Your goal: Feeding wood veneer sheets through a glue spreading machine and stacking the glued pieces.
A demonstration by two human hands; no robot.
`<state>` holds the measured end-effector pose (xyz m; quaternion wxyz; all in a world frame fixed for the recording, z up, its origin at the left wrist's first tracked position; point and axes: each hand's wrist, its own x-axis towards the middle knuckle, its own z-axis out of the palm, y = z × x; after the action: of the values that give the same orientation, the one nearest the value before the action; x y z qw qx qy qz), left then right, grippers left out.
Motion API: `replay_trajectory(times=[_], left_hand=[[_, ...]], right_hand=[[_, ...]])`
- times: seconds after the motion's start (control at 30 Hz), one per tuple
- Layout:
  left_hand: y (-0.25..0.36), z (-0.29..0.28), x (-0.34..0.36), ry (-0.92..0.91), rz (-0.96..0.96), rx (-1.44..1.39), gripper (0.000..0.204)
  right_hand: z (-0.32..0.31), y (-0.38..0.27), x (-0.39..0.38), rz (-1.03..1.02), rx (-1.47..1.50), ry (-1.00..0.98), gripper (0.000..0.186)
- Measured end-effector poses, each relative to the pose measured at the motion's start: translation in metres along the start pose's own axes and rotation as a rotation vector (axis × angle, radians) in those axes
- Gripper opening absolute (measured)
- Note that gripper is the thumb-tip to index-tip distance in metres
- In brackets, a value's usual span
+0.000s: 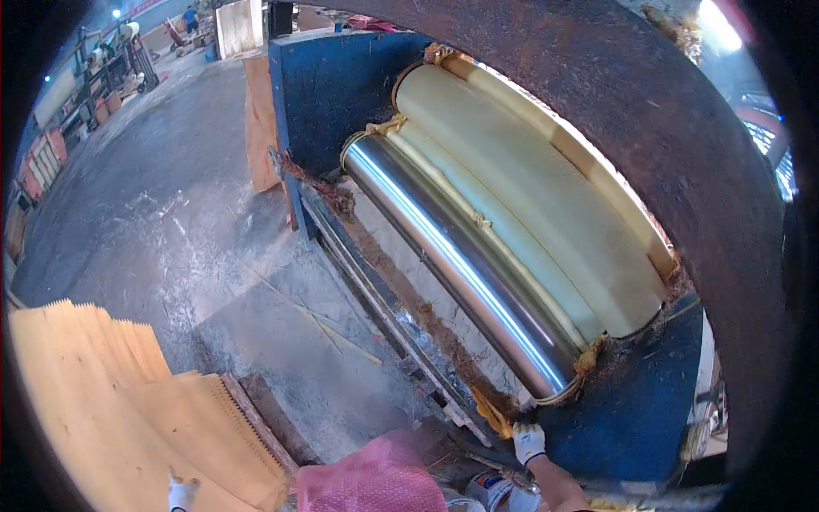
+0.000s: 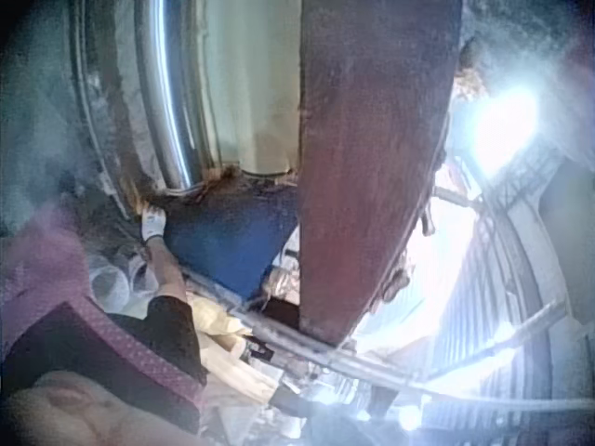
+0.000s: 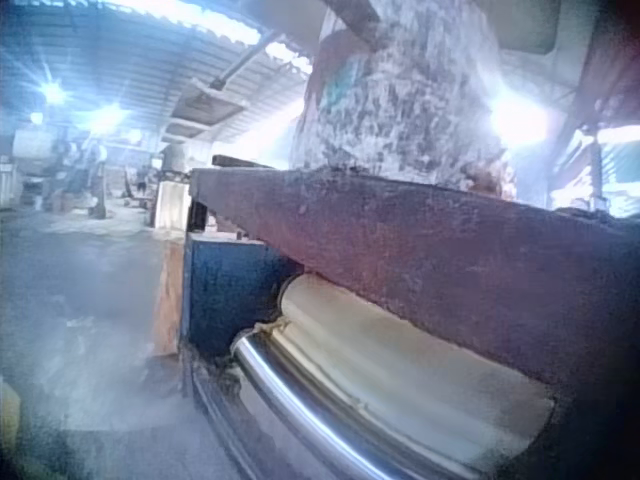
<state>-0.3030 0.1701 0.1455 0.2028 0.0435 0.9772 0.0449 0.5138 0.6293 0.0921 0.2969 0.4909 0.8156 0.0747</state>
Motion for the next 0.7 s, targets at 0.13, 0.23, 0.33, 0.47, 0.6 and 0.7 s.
replay_trajectory(times=[0.13, 0.23, 0.33, 0.47, 0.6, 0.7], left_hand=[[0.06, 0.003, -0.056, -0.223, -0.054, 0.047, 0.103], [0.014, 0.038, -0.056, -0.252, -0.08, -0.123, 0.105], [0.019, 0.064, -0.041, -0.349, -0.077, -0.223, 0.084], [0.17, 0.011, -0.078, -0.798, 0.128, 0.474, 0.05], [-0.047, 0.189, 0.074, -0.699, 0.106, -0.305, 0.091], [0.004, 0.187, 0.123, -0.71, 0.311, -0.233, 0.082]], right_hand=[[-0.035, 0.021, 0.05, 0.234, 0.184, -0.323, 0.033], [-0.038, 0.022, 0.102, 0.329, 0.215, -0.701, 0.038], [-0.06, 0.028, 0.116, 0.238, 0.229, -0.724, 0.043], [-0.093, 0.041, 0.084, 0.235, 0.066, -0.752, 0.041], [-0.226, 0.058, 0.067, 0.247, 0.215, -0.415, 0.035], [-0.258, 0.095, 0.04, 0.459, 0.88, -0.318, 0.023]])
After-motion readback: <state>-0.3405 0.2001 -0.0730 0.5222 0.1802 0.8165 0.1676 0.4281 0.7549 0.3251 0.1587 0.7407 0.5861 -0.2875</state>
